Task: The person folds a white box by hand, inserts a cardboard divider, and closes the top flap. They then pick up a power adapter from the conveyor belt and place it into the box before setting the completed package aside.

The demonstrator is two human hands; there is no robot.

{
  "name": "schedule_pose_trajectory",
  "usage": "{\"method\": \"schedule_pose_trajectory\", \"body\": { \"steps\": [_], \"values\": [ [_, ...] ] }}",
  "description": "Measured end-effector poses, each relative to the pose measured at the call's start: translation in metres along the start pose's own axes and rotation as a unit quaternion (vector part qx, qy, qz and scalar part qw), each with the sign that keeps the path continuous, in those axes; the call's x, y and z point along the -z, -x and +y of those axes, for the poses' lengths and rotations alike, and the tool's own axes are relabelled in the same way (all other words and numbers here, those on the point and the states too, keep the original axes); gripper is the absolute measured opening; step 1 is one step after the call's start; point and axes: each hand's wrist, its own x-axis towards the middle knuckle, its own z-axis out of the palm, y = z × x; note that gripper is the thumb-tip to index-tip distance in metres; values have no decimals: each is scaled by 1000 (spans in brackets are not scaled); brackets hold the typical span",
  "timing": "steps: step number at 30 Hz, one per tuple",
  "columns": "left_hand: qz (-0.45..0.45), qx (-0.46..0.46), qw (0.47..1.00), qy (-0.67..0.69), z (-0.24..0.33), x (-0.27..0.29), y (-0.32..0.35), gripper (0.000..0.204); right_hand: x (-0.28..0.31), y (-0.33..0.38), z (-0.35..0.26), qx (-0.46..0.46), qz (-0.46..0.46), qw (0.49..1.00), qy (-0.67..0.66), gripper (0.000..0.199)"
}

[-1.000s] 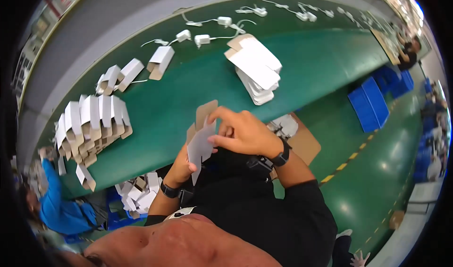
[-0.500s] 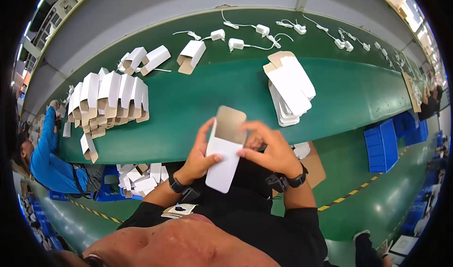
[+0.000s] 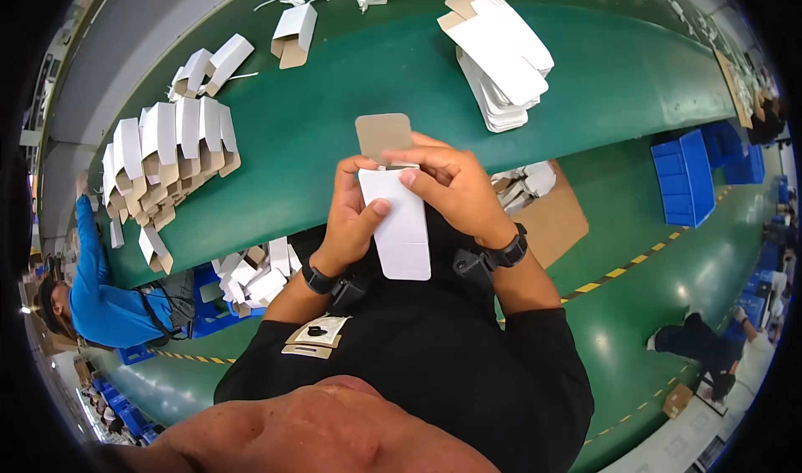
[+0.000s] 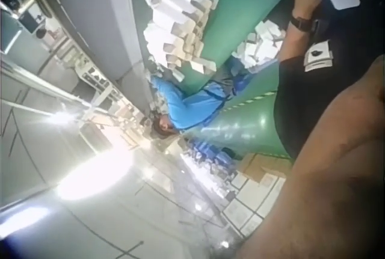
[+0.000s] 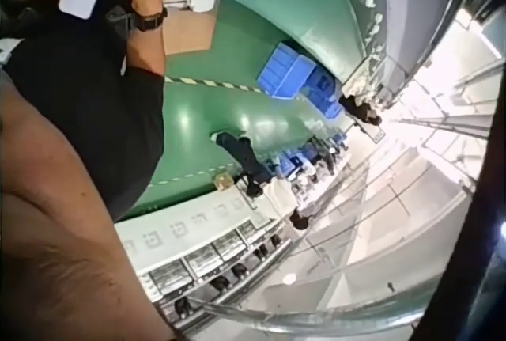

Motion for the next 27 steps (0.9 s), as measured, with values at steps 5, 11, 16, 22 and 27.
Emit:
{"method": "schedule_pose_trajectory", "body": {
  "steps": [5, 11, 16, 22, 27],
  "values": [
    [49, -41, 996, -60, 5, -2, 1, 68, 10, 11, 7, 44, -10, 994, 104, 24],
    [100, -12, 994, -44, 12, 5, 2, 77, -15, 0, 1, 215, 33, 965, 147, 27],
    [32, -42, 990, -131, 4, 4, -7, 80, -2, 10, -1, 148, 41, 975, 158, 21],
    [-8, -68, 977, -201, -1, 9, -4, 82, 5, 15, 0, 147, 35, 981, 119, 21],
    [8, -79, 979, -188, -8, 8, 3, 80, 6, 10, 4, 151, 44, 979, 129, 22]
  ]
}}
